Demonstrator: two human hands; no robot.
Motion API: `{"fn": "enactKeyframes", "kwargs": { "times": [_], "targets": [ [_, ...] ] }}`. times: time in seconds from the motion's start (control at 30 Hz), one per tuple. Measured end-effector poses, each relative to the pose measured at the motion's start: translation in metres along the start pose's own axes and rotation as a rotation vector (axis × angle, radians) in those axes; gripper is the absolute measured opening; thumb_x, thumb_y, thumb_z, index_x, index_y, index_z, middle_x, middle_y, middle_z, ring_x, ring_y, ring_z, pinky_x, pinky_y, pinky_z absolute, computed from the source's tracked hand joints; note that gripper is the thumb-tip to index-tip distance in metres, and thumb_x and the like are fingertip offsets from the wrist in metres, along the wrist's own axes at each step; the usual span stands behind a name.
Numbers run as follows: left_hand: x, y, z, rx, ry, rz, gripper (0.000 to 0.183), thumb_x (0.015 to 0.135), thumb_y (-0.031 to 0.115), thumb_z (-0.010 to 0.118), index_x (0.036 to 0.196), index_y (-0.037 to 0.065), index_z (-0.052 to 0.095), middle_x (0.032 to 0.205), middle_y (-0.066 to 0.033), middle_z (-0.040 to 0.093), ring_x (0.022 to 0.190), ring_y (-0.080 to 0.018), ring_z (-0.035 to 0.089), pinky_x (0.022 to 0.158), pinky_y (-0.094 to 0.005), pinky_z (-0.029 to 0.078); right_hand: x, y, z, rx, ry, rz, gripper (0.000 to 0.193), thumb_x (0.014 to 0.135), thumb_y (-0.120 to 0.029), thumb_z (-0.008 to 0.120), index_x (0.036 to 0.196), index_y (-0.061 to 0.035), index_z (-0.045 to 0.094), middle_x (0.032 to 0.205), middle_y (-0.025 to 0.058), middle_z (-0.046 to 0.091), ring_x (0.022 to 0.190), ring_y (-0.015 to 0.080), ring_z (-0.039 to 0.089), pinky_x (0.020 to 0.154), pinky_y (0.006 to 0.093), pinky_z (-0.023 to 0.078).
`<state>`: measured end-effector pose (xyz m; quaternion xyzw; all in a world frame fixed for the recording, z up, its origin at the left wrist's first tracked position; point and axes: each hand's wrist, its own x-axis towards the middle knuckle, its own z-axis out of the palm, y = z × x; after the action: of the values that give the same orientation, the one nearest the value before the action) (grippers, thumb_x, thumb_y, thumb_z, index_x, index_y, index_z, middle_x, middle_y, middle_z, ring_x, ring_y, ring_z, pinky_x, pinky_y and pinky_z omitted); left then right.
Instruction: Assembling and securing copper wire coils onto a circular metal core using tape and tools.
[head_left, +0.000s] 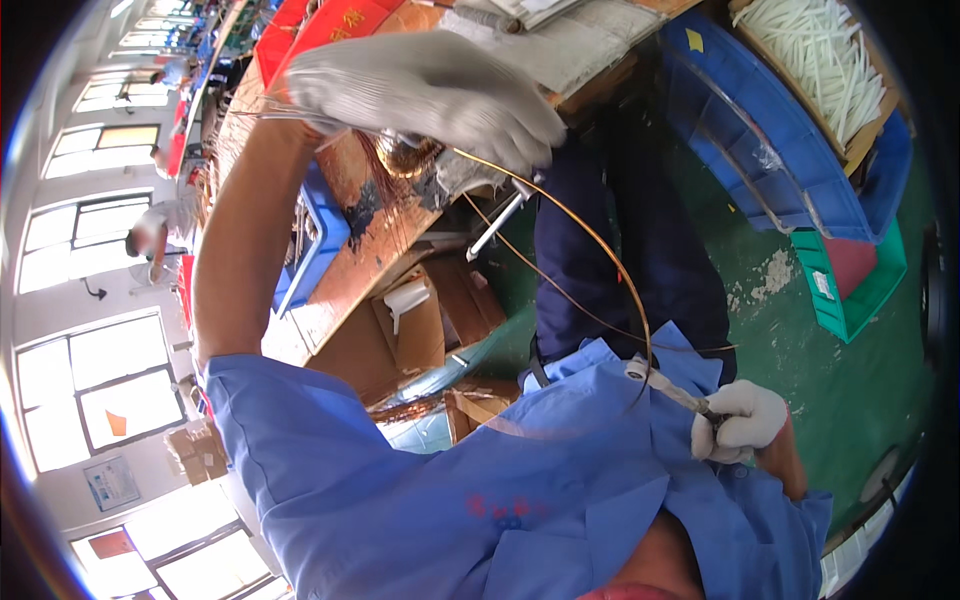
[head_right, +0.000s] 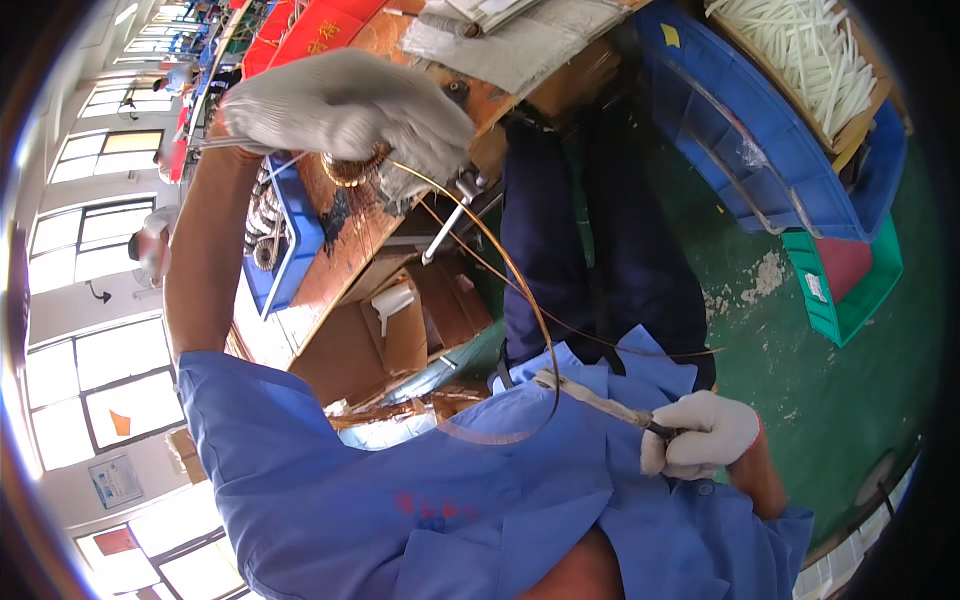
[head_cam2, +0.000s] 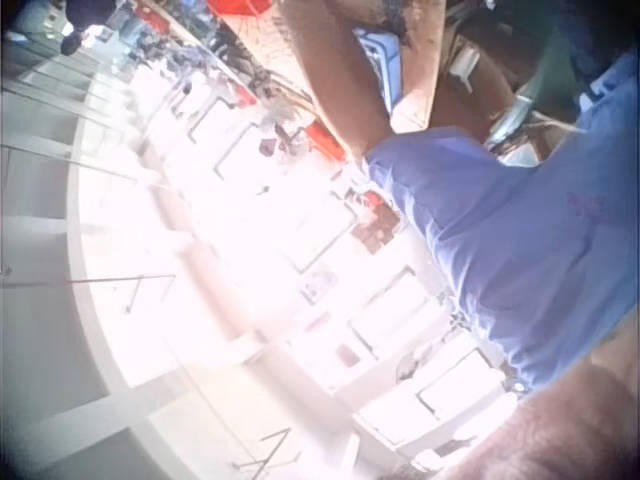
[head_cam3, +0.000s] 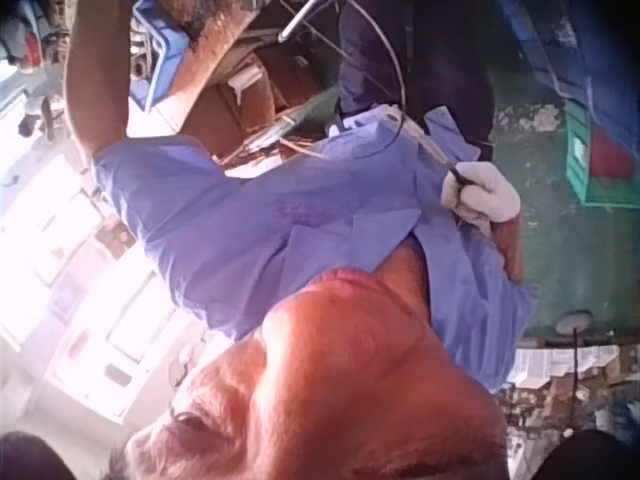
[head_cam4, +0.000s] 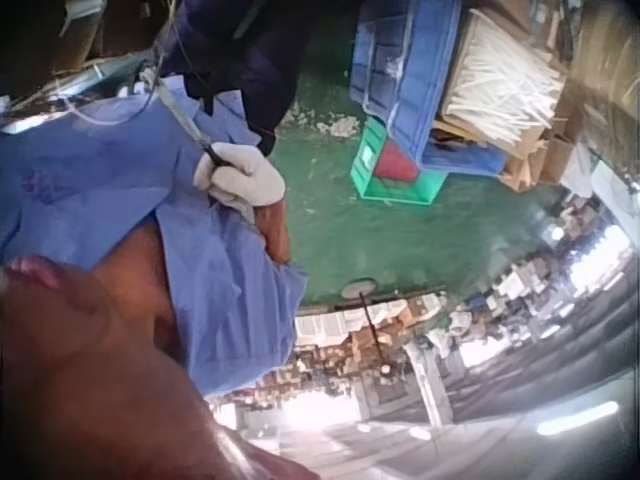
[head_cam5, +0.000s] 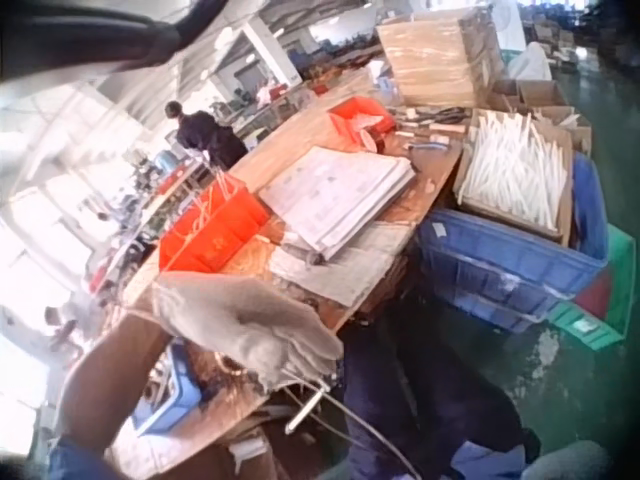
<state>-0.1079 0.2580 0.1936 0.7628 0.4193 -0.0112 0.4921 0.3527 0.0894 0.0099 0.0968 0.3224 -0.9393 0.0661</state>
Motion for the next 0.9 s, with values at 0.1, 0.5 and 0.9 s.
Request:
{"fn": "enactKeyframes", "kwargs": {
  "times": [0.1,0.5,0.9],
  "targets": [
    [0.024,0.033,0.005,0.006,-0.269,-0.117,0.101,0.085,0.083,0.067,0.135,-0.005,0.067,0.109,-0.0145,0.074,0.093,-0.0228,0.074,0.075,-0.0335,0.06,0.039,-0.032,-0.001,-0.143,0.157,0.057,0.02,0.104,-0.011,0.052,0.097,0.0047,0.063,0.06,0.0028,0.057,0.044,0.0092,0.052,0.043,0.0264,0.039],
    [-0.002,-0.105,-0.03,-1.109,0.815,0.354,0.063,0.111,0.062,0.04,0.076,0.011,0.048,0.069,0.0023,0.037,0.049,-0.0091,0.025,0.041,-0.0262,0.023,0.242,-0.105,0.055,0.567,0.143,-0.345,0.036,0.116,-0.039,0.044,0.109,-0.0063,0.057,0.069,-0.0024,0.044,0.043,0.0072,0.036,0.035,0.0269,0.032],
    [-0.029,-0.076,-0.01,0.091,1.081,0.043,0.049,0.108,0.035,0.062,0.136,-0.005,0.063,0.109,-0.0131,0.074,0.099,-0.0188,0.072,0.089,-0.0332,0.059,0.167,-0.047,0.016,0.607,-0.174,-0.159,0.034,0.112,-0.033,0.051,0.095,-0.004,0.055,0.055,-0.002,0.042,0.038,0.0082,0.037,0.035,0.0282,0.028]
  ]
}}
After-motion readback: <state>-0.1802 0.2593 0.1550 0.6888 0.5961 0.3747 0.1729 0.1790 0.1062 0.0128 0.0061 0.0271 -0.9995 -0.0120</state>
